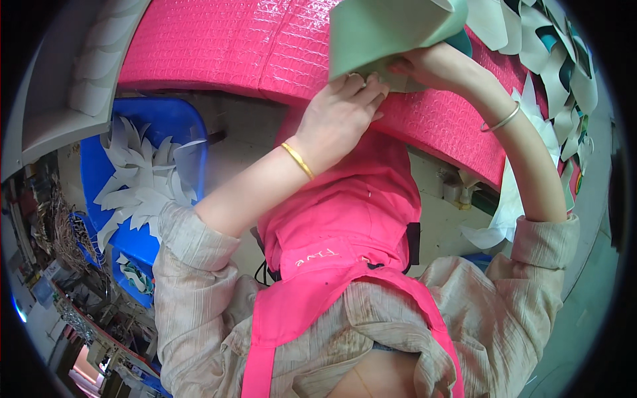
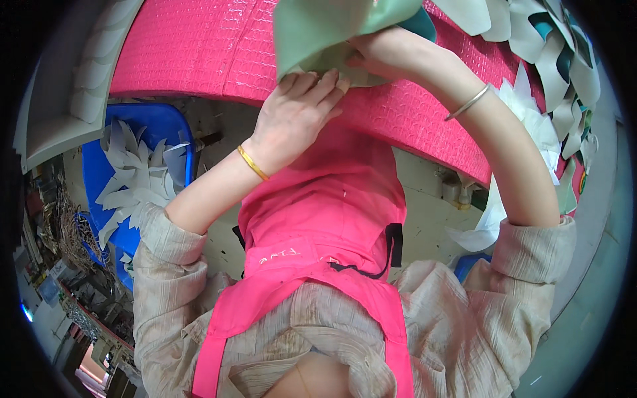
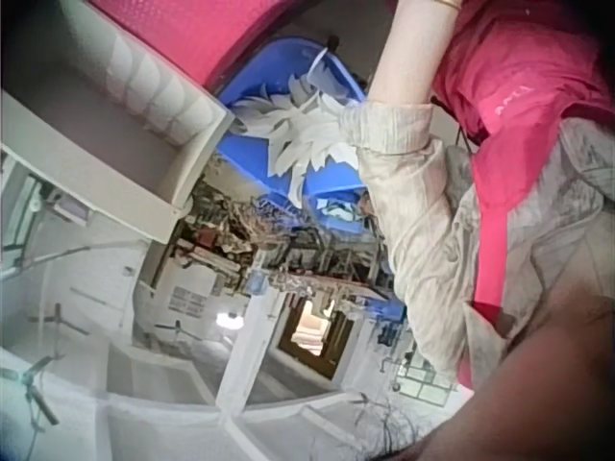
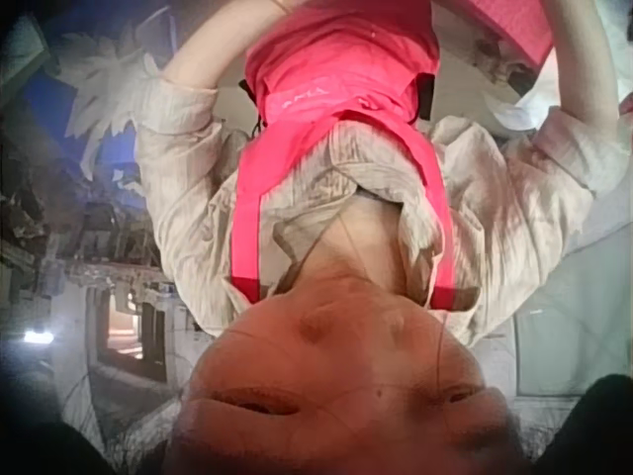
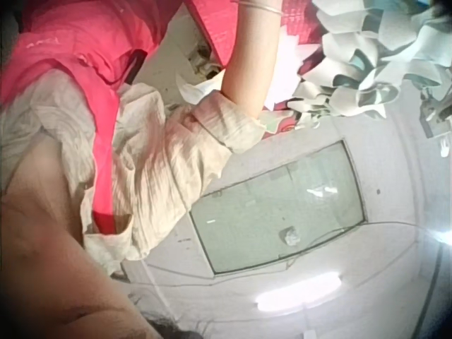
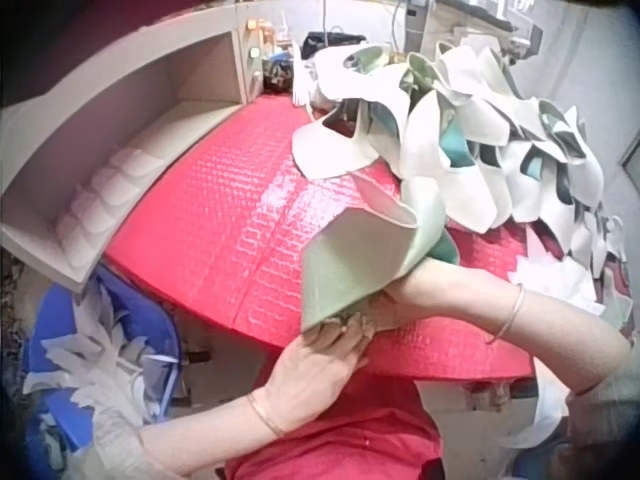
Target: The person repeatedly picks up a white shoe upper and a teal insole, inserts the insole into the upper, and presses the edges to fit. They then place the assembled unit on a pink mat and repeat the process with additional pairs.
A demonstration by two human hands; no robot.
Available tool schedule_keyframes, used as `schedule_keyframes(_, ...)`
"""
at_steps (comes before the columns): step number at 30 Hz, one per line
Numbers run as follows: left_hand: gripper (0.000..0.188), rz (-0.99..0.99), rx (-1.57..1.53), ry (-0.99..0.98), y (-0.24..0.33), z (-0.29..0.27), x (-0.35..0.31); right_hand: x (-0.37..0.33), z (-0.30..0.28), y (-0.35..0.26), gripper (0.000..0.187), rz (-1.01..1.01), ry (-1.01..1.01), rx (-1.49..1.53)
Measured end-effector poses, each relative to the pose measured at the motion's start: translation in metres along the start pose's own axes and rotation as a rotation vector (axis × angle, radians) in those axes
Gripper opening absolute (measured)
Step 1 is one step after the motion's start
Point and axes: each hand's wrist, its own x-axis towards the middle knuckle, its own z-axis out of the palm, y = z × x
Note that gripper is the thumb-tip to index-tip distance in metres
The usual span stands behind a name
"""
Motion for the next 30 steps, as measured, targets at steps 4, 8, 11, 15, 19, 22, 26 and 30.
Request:
schedule_keyframes(4,0.037,-0.028,-0.029,-0.038,0.009,0.001,0.01,-0.005,-0.002,0.025,0.028,-0.217,-0.063,-0.003)
schedule_keyframes(8,0.035,-0.014,-0.065,0.002,0.008,0.007,0.008,0.006,-0.016,0.018,0.036,0.203,-0.39,0.077)
schedule_keyframes(11,0.032,-0.044,-0.101,-0.055,0.018,-0.001,0.017,0.0,-0.015,0.025,0.034,0.144,-0.393,0.18)
schedule_keyframes(15,0.03,0.089,-0.006,0.046,0.01,0.006,0.024,-0.013,-0.027,0.046,0.034,0.072,-0.365,0.131)
schedule_keyframes(19,0.033,0.109,0.053,-0.121,0.002,-0.018,0.022,-0.014,-0.027,0.041,0.039,0.073,-0.296,0.269)
schedule_keyframes(22,0.037,0.093,0.09,-0.267,0.0,-0.024,0.014,-0.004,-0.019,0.037,0.045,0.071,-0.248,0.394)
schedule_keyframes(26,0.04,-0.087,-0.15,-0.098,0.009,-0.011,0.007,0.007,-0.005,0.034,0.047,0.055,-0.243,0.384)
schedule_keyframes(30,0.042,-0.18,-0.23,-0.064,0.012,-0.006,0.001,0.009,-0.009,0.03,0.045,0.019,-0.235,0.321)
